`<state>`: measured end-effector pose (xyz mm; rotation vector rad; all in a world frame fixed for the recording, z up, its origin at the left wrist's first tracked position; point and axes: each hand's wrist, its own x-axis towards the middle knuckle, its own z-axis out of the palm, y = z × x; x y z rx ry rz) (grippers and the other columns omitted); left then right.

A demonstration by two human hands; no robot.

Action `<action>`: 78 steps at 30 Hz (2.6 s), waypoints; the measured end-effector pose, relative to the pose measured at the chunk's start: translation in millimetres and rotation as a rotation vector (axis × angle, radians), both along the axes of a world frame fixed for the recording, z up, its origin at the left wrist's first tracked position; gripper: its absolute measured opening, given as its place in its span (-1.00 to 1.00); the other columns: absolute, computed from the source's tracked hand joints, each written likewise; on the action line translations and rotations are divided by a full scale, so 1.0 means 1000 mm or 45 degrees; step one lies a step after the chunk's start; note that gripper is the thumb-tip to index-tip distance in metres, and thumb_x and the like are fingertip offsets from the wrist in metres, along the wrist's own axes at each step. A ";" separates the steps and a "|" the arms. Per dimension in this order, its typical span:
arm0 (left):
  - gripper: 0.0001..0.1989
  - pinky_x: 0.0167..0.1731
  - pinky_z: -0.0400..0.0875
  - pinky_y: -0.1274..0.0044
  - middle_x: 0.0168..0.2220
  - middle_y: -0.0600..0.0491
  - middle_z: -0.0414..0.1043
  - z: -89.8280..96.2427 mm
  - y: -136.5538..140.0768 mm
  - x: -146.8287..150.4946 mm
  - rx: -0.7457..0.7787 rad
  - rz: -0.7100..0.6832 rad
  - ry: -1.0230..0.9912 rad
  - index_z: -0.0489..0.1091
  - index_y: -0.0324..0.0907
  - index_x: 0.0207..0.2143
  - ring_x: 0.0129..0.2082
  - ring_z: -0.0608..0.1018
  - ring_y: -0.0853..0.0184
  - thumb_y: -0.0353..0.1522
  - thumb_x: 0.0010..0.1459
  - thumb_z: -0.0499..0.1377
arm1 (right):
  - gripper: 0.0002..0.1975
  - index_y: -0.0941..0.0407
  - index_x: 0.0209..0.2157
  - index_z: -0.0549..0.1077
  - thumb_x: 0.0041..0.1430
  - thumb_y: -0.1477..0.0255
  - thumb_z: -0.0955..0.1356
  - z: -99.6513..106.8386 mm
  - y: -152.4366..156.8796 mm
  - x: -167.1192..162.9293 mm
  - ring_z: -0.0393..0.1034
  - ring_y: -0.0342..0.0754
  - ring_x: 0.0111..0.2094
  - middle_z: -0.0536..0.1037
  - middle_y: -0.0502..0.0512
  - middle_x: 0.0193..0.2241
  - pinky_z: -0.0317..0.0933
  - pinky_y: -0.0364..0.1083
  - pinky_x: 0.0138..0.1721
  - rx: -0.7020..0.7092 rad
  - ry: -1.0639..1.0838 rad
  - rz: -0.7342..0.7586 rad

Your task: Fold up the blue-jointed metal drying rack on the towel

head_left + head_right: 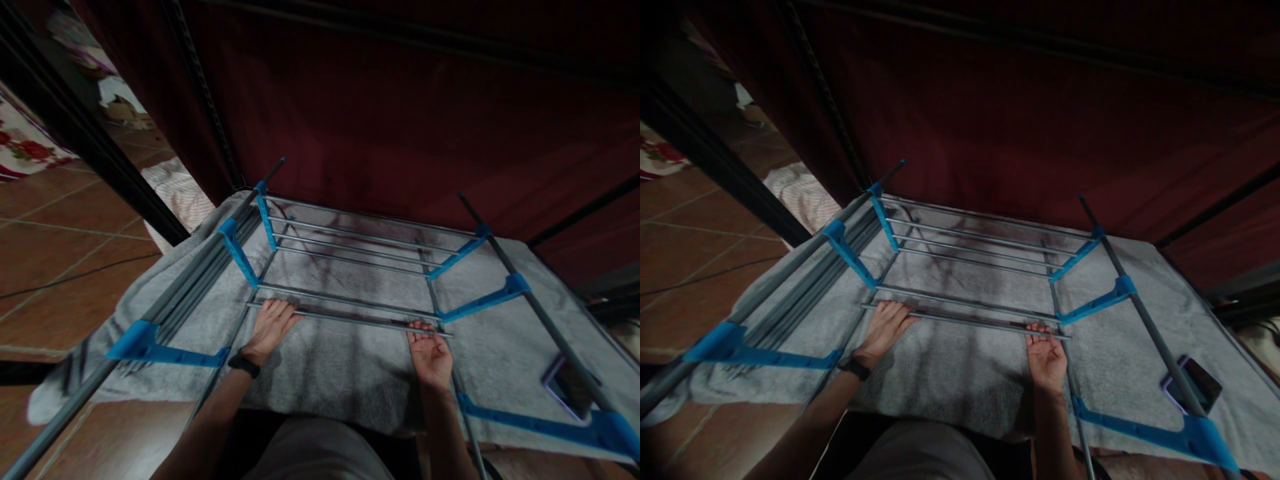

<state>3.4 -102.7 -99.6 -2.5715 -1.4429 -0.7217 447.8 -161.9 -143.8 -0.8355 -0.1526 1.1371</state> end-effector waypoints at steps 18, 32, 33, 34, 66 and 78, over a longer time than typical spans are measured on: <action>-0.68 -0.07 0.31 0.30 -0.25 -0.02 0.54 -0.002 0.001 -0.002 -0.034 0.082 -0.001 0.52 -0.10 -0.06 -0.18 0.53 0.16 -0.18 0.49 0.03 | -0.77 -0.07 -0.29 0.60 0.07 0.25 0.62 -0.008 0.005 -0.007 0.57 -0.16 -0.12 0.69 -0.14 -0.22 0.47 -0.02 0.08 -0.008 -0.162 -0.049; -0.70 -0.06 0.29 0.29 -0.25 -0.02 0.55 -0.003 0.002 -0.002 -0.049 0.119 -0.005 0.52 -0.09 -0.07 -0.17 0.52 0.16 -0.17 0.48 0.05 | -0.76 -0.11 -0.20 0.62 0.07 0.31 0.60 -0.001 0.002 -0.008 0.60 -0.12 -0.04 0.71 -0.11 -0.15 0.49 -0.02 0.12 0.024 -0.171 0.006; -0.70 -0.07 0.30 0.29 -0.26 -0.02 0.55 -0.003 0.002 -0.002 -0.050 0.118 -0.009 0.53 -0.08 -0.07 -0.18 0.52 0.16 -0.16 0.48 0.05 | -0.75 -0.10 -0.19 0.62 0.08 0.32 0.60 -0.002 0.001 -0.008 0.59 -0.13 -0.04 0.71 -0.11 -0.14 0.48 -0.02 0.13 0.023 -0.184 -0.004; -0.69 -0.07 0.30 0.29 -0.26 -0.02 0.55 -0.003 0.002 -0.002 -0.048 0.116 -0.013 0.53 -0.08 -0.07 -0.17 0.52 0.15 -0.16 0.47 0.05 | -0.75 -0.09 -0.19 0.62 0.08 0.33 0.60 -0.003 0.002 -0.009 0.59 -0.14 -0.04 0.71 -0.11 -0.15 0.48 -0.03 0.14 0.021 -0.196 -0.021; -0.69 -0.07 0.30 0.29 -0.20 -0.05 0.55 0.002 0.001 -0.007 0.041 0.108 0.078 0.50 -0.13 0.03 -0.11 0.53 0.12 -0.31 0.49 -0.02 | -0.86 -0.04 -0.25 0.58 0.18 0.31 0.54 0.008 0.012 -0.017 0.59 -0.09 -0.12 0.69 -0.06 -0.24 0.49 -0.02 0.06 -0.006 -0.188 -0.116; -0.65 -0.12 0.34 0.33 -0.22 -0.02 0.61 -0.003 0.010 -0.027 0.172 0.065 -0.047 0.49 -0.13 -0.05 -0.19 0.60 0.15 -0.16 0.50 -0.02 | -0.77 -0.01 -0.26 0.60 0.03 0.35 0.60 0.046 0.020 -0.024 0.61 -0.03 -0.15 0.69 -0.03 -0.24 0.48 0.01 0.02 0.029 -0.257 -0.072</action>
